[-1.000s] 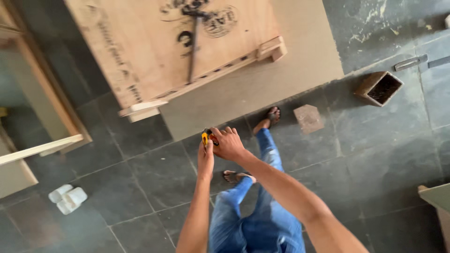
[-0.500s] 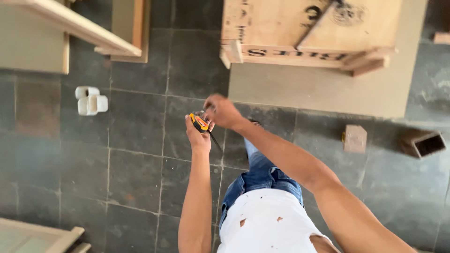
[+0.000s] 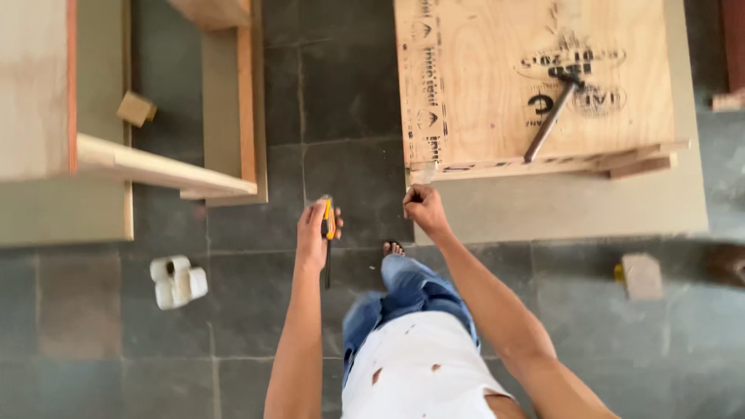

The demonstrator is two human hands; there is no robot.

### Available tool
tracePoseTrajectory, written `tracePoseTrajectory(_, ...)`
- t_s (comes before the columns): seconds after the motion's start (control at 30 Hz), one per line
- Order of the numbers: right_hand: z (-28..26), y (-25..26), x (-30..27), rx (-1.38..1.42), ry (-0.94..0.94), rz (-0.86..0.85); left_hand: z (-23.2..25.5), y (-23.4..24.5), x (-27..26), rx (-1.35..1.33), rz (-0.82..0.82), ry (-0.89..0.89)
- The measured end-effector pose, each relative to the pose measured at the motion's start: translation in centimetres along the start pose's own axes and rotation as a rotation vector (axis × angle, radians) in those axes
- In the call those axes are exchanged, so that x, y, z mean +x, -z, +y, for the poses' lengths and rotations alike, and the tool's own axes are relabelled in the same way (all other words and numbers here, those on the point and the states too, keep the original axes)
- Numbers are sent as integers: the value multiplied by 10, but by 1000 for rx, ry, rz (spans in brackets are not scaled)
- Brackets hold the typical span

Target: The person measures and marks a large plywood sheet using a wooden straightedge and a red pencil. They also use a tape measure to verify dimensions and mark points along the edges of the board.

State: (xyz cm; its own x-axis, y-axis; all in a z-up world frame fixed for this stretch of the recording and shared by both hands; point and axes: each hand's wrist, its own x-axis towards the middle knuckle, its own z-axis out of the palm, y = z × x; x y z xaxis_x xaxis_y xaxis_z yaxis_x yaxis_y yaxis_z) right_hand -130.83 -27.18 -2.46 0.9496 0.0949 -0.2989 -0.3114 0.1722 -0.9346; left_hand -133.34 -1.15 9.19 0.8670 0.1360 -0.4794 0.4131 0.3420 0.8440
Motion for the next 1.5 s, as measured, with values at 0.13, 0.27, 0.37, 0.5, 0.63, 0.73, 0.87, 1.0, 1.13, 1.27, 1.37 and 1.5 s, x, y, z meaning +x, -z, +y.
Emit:
tracePoseTrajectory(0.13,-28,-16,29,32,17,153,51,-27,78,174,-220,2)
tracePoseTrajectory(0.27,-30,-36,42,69,16,369,59,-62,153,422,-531,41)
tracePoseTrajectory(0.37,3,-63,48,59,-24,628,47,-65,196,612,-753,132)
tracePoseTrajectory(0.5,43,-99,84,287,-68,958,48,-62,265,874,-1084,139)
tracePoseTrajectory(0.63,52,-166,111,373,-38,1027,40,-48,317,1002,-1483,-63)
tracePoseTrajectory(0.73,61,-197,136,450,-27,1066,22,-51,350,1182,-1651,-149)
tracePoseTrajectory(0.87,115,-196,168,458,45,1118,-27,-57,392,1206,-1869,-245)
tracePoseTrajectory(1.0,200,-160,185,170,240,1191,-108,-67,439,1136,-2003,-574)
tracePoseTrajectory(1.13,272,-114,172,185,203,1440,-182,-88,473,956,-1980,-939)
tracePoseTrajectory(1.27,332,-96,181,11,288,1596,-236,-105,511,990,-1915,-1238)
tracePoseTrajectory(1.37,348,-85,208,-80,299,1774,-253,-102,526,942,-1876,-1403)
tracePoseTrajectory(1.5,343,-84,232,-127,311,1970,-260,-103,530,893,-1835,-1492)
